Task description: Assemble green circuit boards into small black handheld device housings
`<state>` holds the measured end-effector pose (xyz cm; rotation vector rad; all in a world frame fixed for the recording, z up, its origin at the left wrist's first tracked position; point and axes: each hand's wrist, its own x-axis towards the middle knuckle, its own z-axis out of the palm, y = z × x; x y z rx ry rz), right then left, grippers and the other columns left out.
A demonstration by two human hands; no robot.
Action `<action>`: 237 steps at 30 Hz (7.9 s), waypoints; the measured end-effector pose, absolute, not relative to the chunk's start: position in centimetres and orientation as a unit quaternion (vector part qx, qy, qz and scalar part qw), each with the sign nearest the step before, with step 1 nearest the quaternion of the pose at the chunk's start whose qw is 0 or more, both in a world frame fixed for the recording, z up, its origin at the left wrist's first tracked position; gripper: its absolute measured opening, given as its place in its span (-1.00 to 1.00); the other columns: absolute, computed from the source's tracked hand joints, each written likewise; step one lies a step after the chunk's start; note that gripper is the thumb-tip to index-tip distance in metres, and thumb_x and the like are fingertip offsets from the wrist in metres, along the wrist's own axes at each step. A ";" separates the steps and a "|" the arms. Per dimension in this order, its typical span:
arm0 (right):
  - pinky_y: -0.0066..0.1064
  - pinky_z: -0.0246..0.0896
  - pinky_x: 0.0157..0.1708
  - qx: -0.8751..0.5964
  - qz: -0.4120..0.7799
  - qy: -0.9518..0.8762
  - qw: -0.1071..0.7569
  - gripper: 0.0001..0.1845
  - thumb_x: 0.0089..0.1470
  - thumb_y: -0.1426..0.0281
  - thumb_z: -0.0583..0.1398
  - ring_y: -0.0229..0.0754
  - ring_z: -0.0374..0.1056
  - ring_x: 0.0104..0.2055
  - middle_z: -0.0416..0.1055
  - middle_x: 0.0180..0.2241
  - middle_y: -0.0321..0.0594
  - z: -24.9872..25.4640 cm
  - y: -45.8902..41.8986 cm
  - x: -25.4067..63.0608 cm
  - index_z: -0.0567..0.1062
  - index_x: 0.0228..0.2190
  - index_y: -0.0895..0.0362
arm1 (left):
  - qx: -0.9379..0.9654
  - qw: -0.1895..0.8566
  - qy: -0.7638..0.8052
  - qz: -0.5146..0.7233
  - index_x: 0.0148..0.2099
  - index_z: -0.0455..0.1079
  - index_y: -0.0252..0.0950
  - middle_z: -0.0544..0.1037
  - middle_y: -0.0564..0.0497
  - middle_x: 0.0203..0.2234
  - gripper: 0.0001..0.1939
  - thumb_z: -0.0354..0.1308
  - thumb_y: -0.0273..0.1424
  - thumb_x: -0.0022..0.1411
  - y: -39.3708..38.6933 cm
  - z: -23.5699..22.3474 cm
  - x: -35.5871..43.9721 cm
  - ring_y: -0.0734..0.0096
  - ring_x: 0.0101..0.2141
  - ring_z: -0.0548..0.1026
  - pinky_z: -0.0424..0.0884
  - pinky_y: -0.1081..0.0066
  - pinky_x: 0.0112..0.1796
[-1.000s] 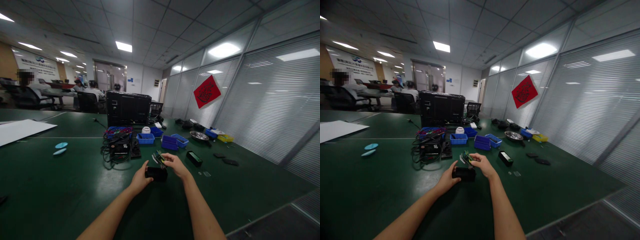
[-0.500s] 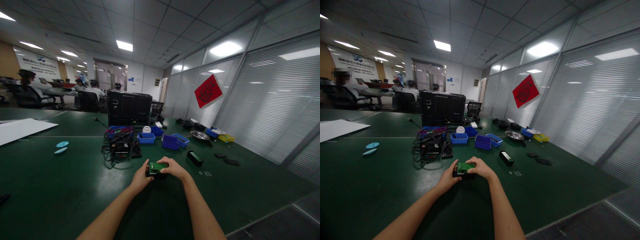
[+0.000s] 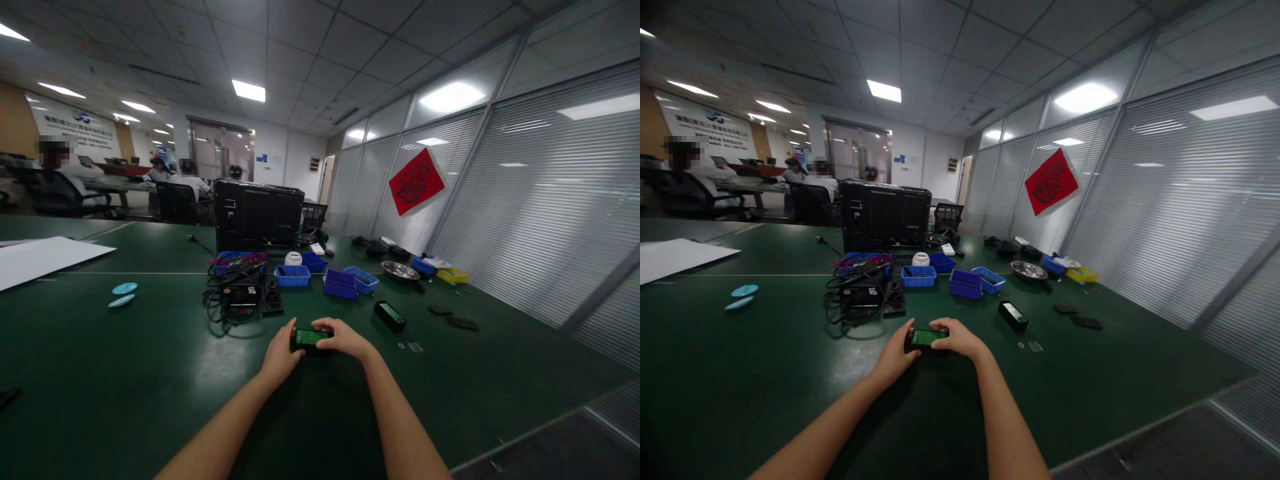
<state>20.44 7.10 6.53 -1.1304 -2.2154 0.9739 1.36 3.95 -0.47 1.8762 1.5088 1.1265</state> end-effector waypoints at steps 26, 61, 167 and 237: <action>-0.42 0.10 -0.31 -0.673 0.120 -0.693 0.229 -0.76 0.01 0.27 0.06 -0.14 0.31 -0.24 0.39 -0.27 -0.09 3.6 8.6 18.9 0.40 -0.34 0.16 | 0.658 0.188 0.606 0.406 0.04 0.18 -0.28 0.40 0.02 -0.27 -0.53 0.04 -0.45 0.02 4.2 -0.3 0.8 0.44 -0.27 0.38 0.27 0.43 -0.16; -0.38 0.07 -0.25 -0.603 0.055 -0.781 0.152 -0.47 -0.13 0.43 0.11 -0.11 0.26 -0.16 0.32 -0.18 -0.09 4.3 5.2 15.1 0.18 -0.04 0.13 | 0.594 0.209 0.614 0.476 -0.07 0.28 -0.34 0.45 -0.08 -0.20 -0.65 0.02 -0.53 0.04 5.2 -0.9 0.2 0.39 -0.18 0.41 0.30 0.41 -0.15; -0.55 0.21 -0.59 -0.349 0.655 -0.416 0.526 -0.83 -0.22 0.54 0.21 -0.35 0.28 -0.56 0.44 -0.51 -0.17 1.3 7.3 15.7 0.46 -0.43 0.22 | 0.417 0.068 0.807 0.412 0.21 -0.05 -0.38 0.27 -0.24 0.05 -0.26 0.08 -0.29 0.01 -4.6 2.7 -19.5 0.11 0.02 0.29 0.20 0.29 -0.03; -0.30 0.12 -0.13 -0.616 0.125 -0.739 0.242 -0.23 -0.10 0.21 0.14 0.01 0.27 -0.08 0.33 -0.11 0.05 2.0 3.7 12.8 0.07 0.12 0.21 | 0.668 0.241 0.583 0.394 -0.09 0.38 -0.30 0.47 -0.02 -0.18 -0.62 -0.05 -0.54 0.02 -0.2 0.7 -2.9 0.42 -0.18 0.40 0.27 0.45 -0.10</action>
